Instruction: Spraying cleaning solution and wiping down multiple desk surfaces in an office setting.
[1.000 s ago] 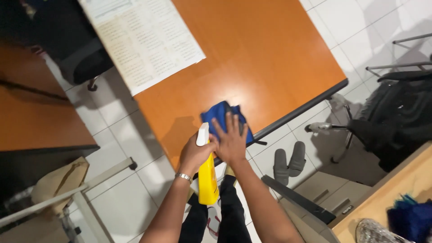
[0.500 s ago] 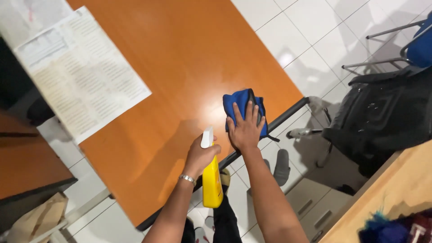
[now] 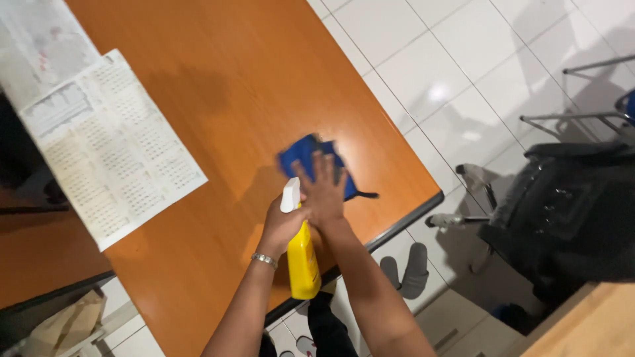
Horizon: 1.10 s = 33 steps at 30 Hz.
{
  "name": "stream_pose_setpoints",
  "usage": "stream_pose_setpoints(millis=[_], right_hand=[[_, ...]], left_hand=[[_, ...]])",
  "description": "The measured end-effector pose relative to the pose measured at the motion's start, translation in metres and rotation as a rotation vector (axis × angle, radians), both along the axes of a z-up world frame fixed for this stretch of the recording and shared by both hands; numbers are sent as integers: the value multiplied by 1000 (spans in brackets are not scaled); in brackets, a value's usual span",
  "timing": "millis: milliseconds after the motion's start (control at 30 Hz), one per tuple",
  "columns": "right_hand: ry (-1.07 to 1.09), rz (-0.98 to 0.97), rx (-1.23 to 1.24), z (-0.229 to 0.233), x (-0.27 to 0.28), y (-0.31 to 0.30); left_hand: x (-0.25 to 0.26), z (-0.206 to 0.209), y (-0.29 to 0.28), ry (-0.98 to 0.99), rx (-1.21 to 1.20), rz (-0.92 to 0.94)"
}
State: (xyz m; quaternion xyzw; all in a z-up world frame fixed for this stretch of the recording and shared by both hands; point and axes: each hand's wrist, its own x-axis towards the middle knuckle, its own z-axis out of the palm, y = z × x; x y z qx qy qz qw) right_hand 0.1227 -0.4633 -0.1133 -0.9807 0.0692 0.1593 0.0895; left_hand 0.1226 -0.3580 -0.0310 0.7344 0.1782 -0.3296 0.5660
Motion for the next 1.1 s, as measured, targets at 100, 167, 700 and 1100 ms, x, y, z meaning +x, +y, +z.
stream_pose_setpoints(millis=[100,167,700,1100], right_hand=[[-23,214,122,20,1,11],[-89,72,95,-9,20,-3],[-90,-643,210,-30,67,106],[-101,-940,31,-20,66,279]], left_hand=[[14,1,22,-2,5,74],[26,-3,39,-2,16,88],[99,70,196,-11,22,-95],[158,48,267,-10,-42,-385]])
